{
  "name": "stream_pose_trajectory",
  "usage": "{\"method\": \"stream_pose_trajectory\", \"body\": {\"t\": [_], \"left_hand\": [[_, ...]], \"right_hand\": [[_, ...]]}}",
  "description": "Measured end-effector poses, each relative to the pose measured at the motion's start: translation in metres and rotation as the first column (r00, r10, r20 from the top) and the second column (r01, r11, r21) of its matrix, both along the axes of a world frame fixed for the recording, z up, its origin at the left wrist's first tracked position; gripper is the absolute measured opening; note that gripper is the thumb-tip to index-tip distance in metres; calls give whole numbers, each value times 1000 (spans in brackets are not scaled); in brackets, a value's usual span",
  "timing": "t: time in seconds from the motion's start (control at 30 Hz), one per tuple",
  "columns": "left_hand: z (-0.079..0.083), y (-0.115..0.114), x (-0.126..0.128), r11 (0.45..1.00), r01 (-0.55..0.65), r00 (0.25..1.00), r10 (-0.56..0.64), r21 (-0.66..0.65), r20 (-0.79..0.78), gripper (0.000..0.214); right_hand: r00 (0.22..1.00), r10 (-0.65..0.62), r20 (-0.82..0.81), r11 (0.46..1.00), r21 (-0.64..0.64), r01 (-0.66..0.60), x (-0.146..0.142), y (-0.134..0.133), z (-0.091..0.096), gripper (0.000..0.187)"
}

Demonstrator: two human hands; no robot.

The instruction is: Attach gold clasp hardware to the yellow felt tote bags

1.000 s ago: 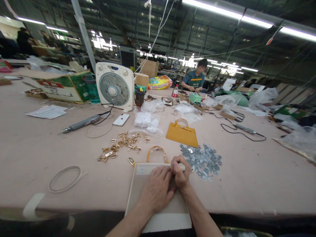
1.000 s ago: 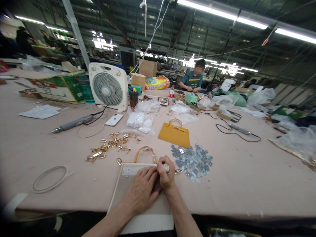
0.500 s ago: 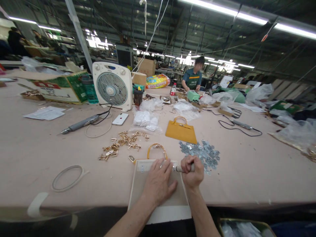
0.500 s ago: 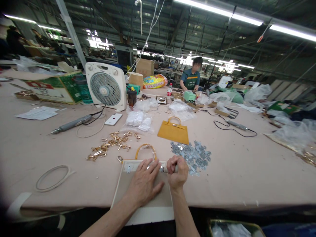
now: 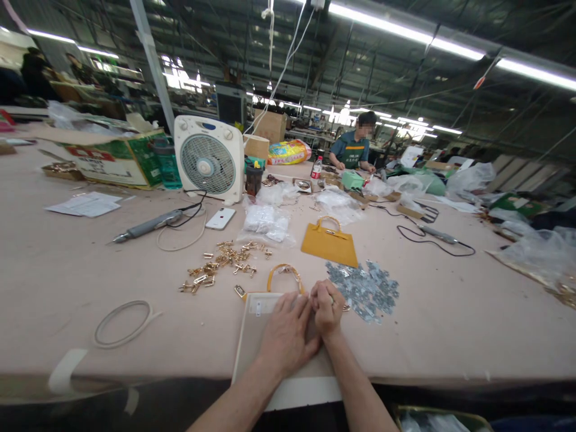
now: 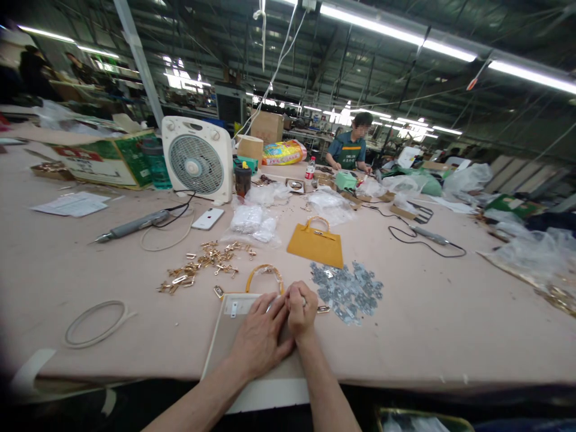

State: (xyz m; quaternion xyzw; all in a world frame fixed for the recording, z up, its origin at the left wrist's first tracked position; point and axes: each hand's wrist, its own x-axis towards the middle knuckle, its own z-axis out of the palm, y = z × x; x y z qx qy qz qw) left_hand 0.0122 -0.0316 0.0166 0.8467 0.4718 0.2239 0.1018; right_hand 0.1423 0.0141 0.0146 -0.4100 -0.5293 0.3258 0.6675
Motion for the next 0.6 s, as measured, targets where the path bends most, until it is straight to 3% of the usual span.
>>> {"method": "stream_pose_trajectory", "body": {"t": [0.17, 0.27, 0.37, 0.5, 0.6], "left_hand": [[-4, -2, 0, 1000, -13, 999, 14, 14, -38, 73], [-4, -3, -1, 1000, -14, 999, 15, 14, -50, 73], [-4, -3, -1, 1000, -14, 999, 14, 12, -43, 74], [-3, -3, -1, 1000, -18, 999, 18, 8, -31, 74], [-4, -3, -1, 1000, -19, 999, 19, 7, -31, 75]], "right_hand": [[965, 17, -260, 994, -102, -45, 7, 11, 18, 41], [932, -8, -362, 1000, -30, -3, 10, 10, 35, 38], [942, -13, -334, 1000, 12, 18, 7, 8, 38, 39], [978, -29, -206, 993, -117, 4, 3, 10, 22, 49], [981, -9, -192, 991, -131, -17, 6, 11, 26, 50]]}}
